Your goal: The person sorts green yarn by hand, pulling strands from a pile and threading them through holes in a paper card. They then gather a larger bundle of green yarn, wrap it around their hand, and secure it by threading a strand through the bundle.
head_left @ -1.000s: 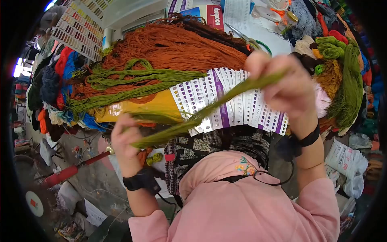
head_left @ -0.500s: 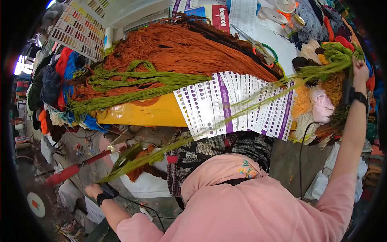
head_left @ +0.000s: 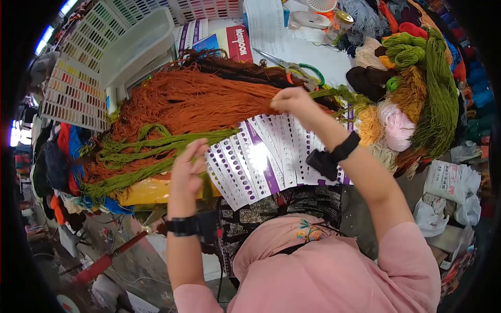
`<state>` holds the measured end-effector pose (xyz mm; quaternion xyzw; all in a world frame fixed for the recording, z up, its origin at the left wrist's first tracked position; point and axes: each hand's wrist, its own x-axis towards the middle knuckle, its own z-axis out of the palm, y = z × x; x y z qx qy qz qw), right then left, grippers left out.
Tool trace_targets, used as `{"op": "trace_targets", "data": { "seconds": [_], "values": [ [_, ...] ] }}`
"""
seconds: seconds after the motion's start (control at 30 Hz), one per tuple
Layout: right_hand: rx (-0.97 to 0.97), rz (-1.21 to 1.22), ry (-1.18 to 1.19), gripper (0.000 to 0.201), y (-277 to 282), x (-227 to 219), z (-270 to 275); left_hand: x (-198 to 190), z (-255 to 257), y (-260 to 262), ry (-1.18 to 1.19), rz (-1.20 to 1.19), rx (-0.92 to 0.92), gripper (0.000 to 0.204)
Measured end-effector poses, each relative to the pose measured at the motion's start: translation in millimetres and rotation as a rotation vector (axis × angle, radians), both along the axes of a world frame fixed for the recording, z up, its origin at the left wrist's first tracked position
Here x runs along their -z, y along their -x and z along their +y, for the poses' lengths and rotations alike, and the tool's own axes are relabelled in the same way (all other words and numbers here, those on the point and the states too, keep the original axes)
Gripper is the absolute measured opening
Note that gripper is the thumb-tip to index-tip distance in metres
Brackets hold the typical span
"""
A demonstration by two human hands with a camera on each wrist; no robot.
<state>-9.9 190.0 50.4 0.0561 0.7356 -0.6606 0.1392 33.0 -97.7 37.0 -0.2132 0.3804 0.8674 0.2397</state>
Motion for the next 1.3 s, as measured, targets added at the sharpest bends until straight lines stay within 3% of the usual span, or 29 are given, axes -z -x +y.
{"op": "trace_targets", "data": {
  "seconds": [0.13,0.23,0.27,0.43,0.53,0.57,0.63,0.73,0.83,0.97,1.07,1.2,1.3],
  "values": [
    [0.003,0.252,-0.444,0.014,-12.4,11.6,-23.3,5.7,59.6,12.8,0.275,0.151,0.219,0.021],
    [0.101,0.532,-0.432,0.012,-12.4,50.7,-30.6,30.2,94.5,18.5,0.554,0.143,0.334,0.018],
    [0.108,0.552,-0.477,0.011,-13.4,57.0,-32.7,34.8,105.7,19.9,0.507,0.068,0.282,0.013],
    [0.149,0.613,-0.572,0.007,-27.7,62.4,-38.2,32.1,121.0,30.4,0.861,0.242,0.400,0.016],
    [0.133,0.611,-0.570,0.009,-27.5,59.5,-31.4,26.7,102.2,35.0,0.997,0.317,0.617,0.017],
    [0.123,0.652,-0.558,0.009,-28.7,60.3,-34.9,24.0,97.7,34.9,0.979,0.299,0.639,0.011],
    [0.067,0.728,-0.550,0.016,-30.5,61.0,-48.3,27.5,94.7,35.5,0.835,0.216,0.515,0.008],
    [0.023,0.762,-0.921,0.036,-46.6,46.9,-62.4,28.1,95.3,37.5,0.627,0.198,0.398,0.006],
    [-0.011,0.814,-0.886,0.038,-47.9,50.7,-57.8,35.7,98.5,36.7,0.495,0.202,0.317,0.007],
    [-0.026,0.577,-0.403,0.032,-38.7,52.2,-45.9,37.1,104.9,36.3,0.526,0.230,0.312,0.009],
    [-0.030,0.422,-0.421,0.031,-33.3,46.7,-46.5,35.0,106.2,37.2,0.551,0.232,0.296,0.013],
    [0.009,0.506,-0.393,0.033,-32.1,50.6,-43.8,17.3,75.4,42.4,0.361,0.130,0.199,0.010],
    [0.027,0.509,-0.414,0.034,-34.9,56.1,-48.3,21.3,71.1,41.1,0.435,0.097,0.234,0.007]
  ]
}}
